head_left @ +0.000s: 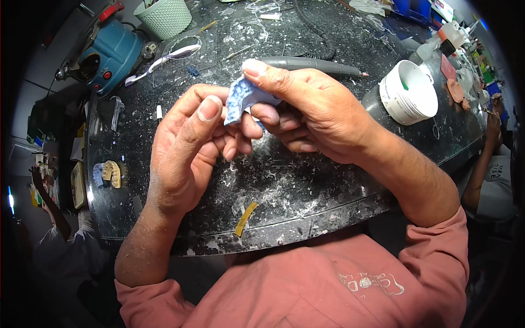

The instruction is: The person fits blue wax fragments onto a clear dental appliance by hand, placing the pieces into a container before using a rotary tool to polish the edges of the clear appliance.

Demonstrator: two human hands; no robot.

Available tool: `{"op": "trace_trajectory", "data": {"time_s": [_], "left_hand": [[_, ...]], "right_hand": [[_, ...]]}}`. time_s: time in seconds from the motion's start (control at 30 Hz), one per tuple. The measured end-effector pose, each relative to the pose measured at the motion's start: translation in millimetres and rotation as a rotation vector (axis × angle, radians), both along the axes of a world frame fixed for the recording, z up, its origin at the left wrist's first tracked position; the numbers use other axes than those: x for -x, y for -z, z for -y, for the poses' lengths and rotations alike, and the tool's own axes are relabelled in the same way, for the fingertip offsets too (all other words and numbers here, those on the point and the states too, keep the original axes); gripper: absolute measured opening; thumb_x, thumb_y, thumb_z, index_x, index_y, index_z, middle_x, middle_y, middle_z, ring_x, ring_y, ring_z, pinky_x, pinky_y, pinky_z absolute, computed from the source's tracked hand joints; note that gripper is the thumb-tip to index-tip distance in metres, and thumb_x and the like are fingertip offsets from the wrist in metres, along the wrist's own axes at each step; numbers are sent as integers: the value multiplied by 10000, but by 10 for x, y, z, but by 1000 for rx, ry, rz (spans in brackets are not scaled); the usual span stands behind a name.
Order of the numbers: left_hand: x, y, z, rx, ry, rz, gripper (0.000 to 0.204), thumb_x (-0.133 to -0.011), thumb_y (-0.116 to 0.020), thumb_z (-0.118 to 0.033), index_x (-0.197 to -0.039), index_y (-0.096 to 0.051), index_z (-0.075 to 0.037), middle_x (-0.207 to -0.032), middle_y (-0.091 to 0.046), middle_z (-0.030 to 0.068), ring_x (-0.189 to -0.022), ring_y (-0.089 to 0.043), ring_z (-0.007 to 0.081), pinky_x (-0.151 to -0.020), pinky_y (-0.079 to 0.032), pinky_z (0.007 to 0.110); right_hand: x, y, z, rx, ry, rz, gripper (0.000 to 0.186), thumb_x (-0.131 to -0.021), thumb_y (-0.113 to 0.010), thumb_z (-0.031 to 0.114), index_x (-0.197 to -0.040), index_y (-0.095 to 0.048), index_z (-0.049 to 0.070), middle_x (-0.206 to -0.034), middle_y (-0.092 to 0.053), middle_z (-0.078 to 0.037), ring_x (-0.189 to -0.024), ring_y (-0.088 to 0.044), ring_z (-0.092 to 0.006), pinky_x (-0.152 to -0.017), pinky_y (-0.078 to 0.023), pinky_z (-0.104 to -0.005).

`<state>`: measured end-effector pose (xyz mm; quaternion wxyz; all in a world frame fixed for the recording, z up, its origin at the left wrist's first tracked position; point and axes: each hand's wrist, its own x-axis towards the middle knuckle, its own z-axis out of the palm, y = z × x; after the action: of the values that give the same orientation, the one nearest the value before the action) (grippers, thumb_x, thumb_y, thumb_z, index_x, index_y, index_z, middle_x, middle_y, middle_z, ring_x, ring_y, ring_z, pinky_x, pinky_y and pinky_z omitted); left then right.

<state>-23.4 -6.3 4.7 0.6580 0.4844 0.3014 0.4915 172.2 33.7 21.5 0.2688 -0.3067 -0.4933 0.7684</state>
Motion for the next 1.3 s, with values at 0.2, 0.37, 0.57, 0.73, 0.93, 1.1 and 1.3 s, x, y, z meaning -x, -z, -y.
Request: {"op": "trace_trajectory", "data": {"time_s": [0.2, 0.37, 0.57, 0.73, 0.93, 1.1, 1.3], "left_hand": [[-77, 114, 36, -42, -100, -156, 482, -989, -533, -284, -1334, -482, 49, -1088, -634, 98, -903, -594, 117, -731, -449, 222], [-100, 84, 54, 74, -69, 56, 479, -1018, -486, -352, -1279, -526, 47, -1160, -610, 161, -978, -611, 202, -782, -491, 299], [-149, 16, 94, 296, -72, 93, 458, -1025, -457, -365, -1221, -536, 42, -1135, -621, 206, -1044, -632, 249, -907, -540, 382], [-125, 27, 90, 358, -38, 243, 428, -1031, -433, -359, -1196, -541, 21, -1124, -638, 179, -1076, -628, 240, -972, -512, 390], [-157, 31, 94, 352, 23, 193, 433, -1004, -457, -350, -1241, -494, 10, -1139, -629, 163, -1106, -615, 239, -1015, -481, 449], [-160, 13, 73, 417, 167, 283, 489, -1006, -415, -367, -1248, -472, 54, -1158, -620, 196, -1116, -619, 256, -1013, -487, 459], [-104, 49, 22, 355, 200, 350, 503, -1004, -430, -342, -1260, -453, 90, -1157, -617, 224, -1098, -629, 280, -995, -506, 441]], "right_hand": [[-34, 68, -29, -62, 42, -19, 514, -1007, -451, 471, -696, -592, 87, -569, -452, 65, -442, -373, -47, -409, -345, -216], [13, 332, -88, -812, 346, 264, 529, -1025, -419, 403, -748, -636, 8, -578, -562, -175, -520, -565, -307, -519, -434, -402], [-10, 213, -40, -1079, 351, 602, 372, -988, -495, 327, -810, -647, 39, -638, -617, -157, -622, -624, -365, -564, -482, -452], [31, 276, -197, -1512, 458, 156, 213, -850, -642, 166, -1012, -627, 28, -858, -649, -127, -732, -652, -320, -674, -535, -394], [2, 279, -193, -1529, 378, 73, 229, -741, -730, 107, -949, -673, 31, -940, -682, -101, -804, -687, -259, -696, -566, -304], [-23, 225, -100, -1616, 420, 172, 279, -684, -709, -47, -956, -677, 4, -865, -693, -101, -780, -700, -243, -688, -574, -296], [-31, 174, -64, -1754, 473, 257, 279, -672, -735, -23, -940, -665, 5, -828, -672, -105, -762, -696, -251, -647, -573, -301]]}}
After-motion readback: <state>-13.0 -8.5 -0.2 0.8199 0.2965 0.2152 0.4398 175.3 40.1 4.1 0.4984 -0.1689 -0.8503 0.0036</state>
